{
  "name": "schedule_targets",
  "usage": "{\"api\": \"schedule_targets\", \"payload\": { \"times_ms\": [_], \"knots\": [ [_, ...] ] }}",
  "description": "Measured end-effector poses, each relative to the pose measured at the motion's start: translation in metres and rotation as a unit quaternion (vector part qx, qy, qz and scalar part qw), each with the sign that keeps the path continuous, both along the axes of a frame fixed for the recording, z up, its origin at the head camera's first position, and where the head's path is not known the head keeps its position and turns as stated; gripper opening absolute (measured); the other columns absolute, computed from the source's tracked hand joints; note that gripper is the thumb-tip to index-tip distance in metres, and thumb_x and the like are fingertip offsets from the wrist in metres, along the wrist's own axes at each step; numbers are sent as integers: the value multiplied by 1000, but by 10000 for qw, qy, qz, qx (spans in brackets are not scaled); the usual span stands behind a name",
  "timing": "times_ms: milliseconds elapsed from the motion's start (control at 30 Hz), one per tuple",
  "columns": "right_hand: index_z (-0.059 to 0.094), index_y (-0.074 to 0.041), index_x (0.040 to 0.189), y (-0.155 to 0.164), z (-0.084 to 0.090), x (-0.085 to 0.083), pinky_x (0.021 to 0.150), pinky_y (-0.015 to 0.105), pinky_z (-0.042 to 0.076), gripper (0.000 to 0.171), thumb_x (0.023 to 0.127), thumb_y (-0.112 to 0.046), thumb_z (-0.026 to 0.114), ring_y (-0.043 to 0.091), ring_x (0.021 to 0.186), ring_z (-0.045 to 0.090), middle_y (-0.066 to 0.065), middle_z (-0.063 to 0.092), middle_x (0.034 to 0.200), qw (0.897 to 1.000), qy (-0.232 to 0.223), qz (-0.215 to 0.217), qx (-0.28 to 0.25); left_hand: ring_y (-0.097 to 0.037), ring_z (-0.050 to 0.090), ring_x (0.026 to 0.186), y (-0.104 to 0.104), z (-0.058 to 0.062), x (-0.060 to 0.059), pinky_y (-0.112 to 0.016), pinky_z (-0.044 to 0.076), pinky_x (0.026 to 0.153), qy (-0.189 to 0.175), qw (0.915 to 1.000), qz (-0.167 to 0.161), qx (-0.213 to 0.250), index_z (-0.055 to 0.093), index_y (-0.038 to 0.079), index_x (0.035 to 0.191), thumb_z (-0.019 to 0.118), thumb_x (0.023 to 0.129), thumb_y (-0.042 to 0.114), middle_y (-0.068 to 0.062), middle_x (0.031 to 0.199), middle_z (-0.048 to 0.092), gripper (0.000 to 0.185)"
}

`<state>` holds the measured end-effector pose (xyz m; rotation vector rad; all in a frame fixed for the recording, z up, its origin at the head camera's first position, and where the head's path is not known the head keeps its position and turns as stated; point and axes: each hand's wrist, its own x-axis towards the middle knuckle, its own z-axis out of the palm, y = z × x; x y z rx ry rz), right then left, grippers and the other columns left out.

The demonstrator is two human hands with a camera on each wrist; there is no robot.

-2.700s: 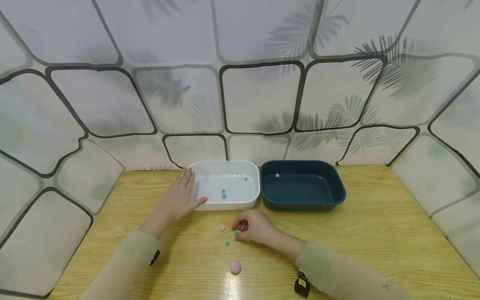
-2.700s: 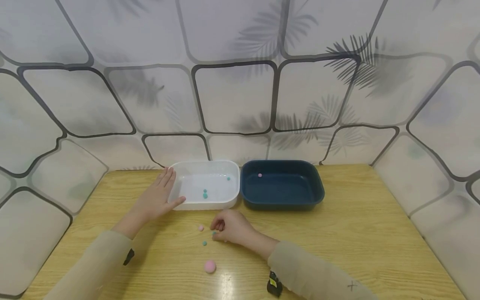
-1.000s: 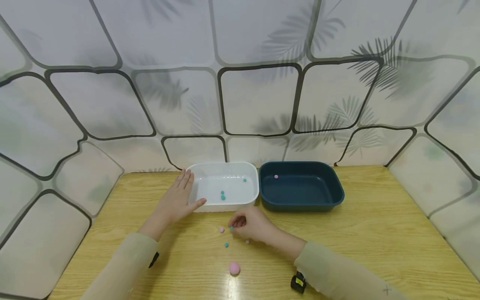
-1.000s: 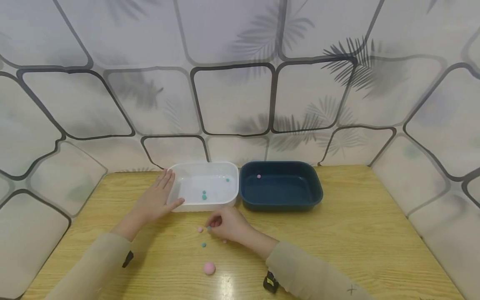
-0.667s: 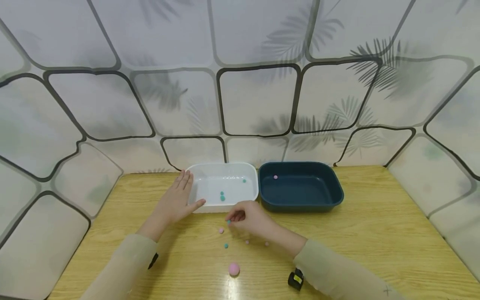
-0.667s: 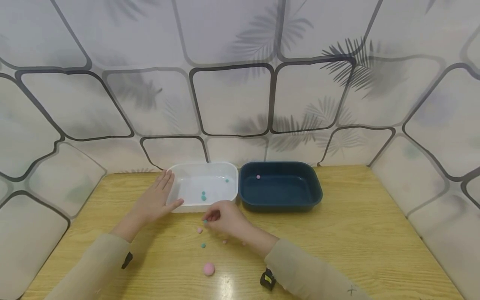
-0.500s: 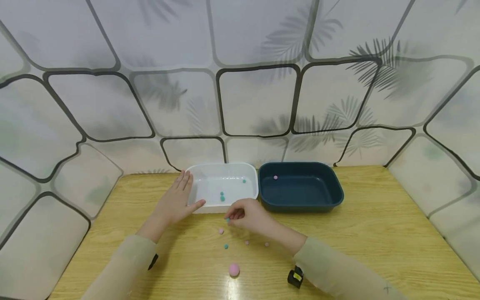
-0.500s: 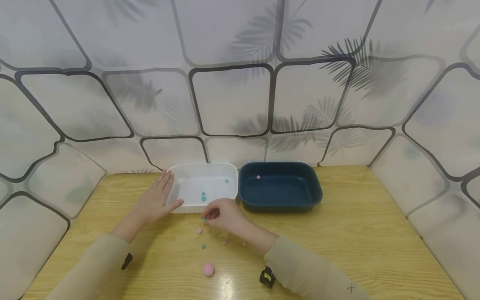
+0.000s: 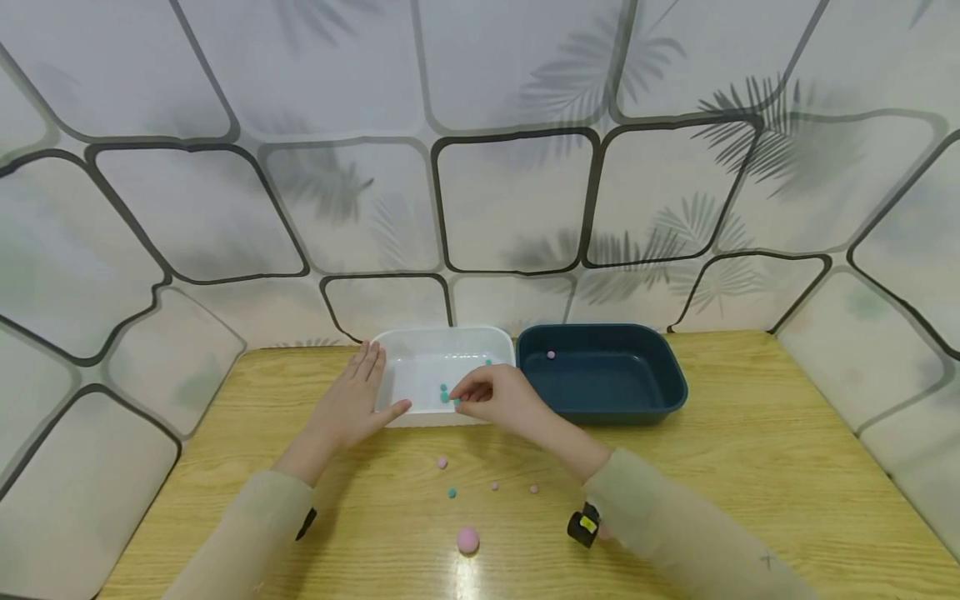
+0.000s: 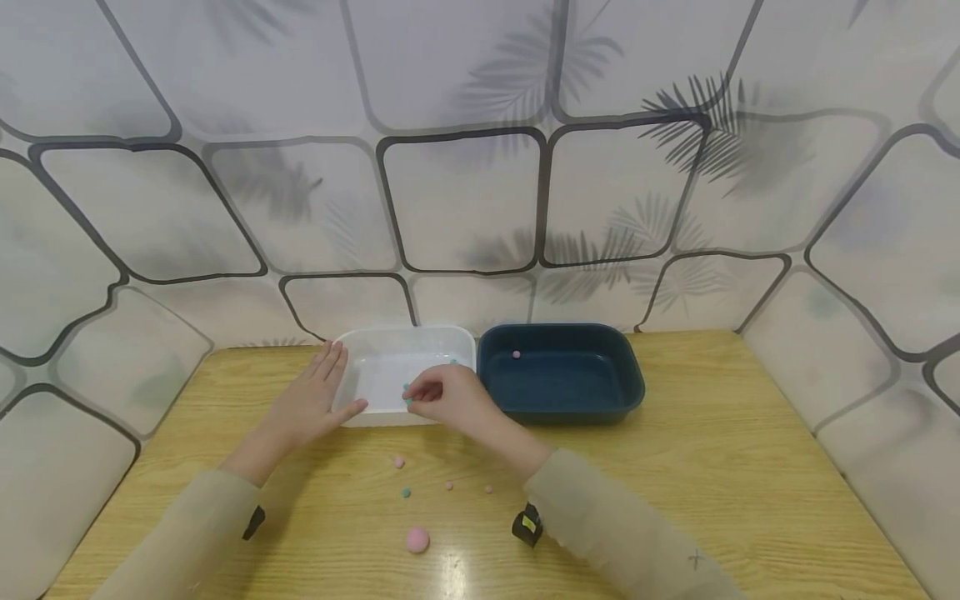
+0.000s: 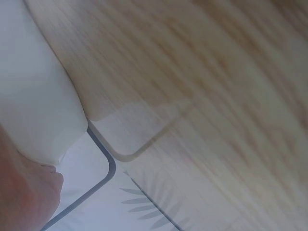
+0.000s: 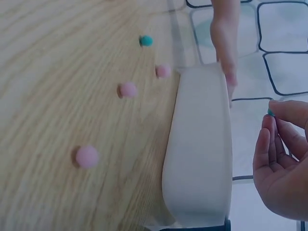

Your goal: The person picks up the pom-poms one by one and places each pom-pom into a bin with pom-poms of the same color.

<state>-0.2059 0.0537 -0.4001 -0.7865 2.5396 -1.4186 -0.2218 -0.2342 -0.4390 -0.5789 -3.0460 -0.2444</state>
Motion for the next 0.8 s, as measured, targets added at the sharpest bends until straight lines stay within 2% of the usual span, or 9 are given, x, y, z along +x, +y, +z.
{"api": "schedule_targets", "payload": {
  "times_ms": [433,800],
  "knots": [
    [82,0,107,5,-1,-31,76,22,56,15,93,-7,80,10,82,67,11,78,94,9982,-149,-568,-119,-47,11,164,-1,-3,-1,-57,18,135,34,10000,-54,9,19,-14,163,54,104,61,-30,174,14,101],
    [83,-4,110,12,-9,-55,77,24,57,16,95,-10,80,19,89,71,12,79,100,9953,-237,-936,88,-47,10,164,-1,-2,0,-56,18,135,44,10000,-86,23,19,-14,163,52,104,62,-30,174,14,101]
  ]
}}
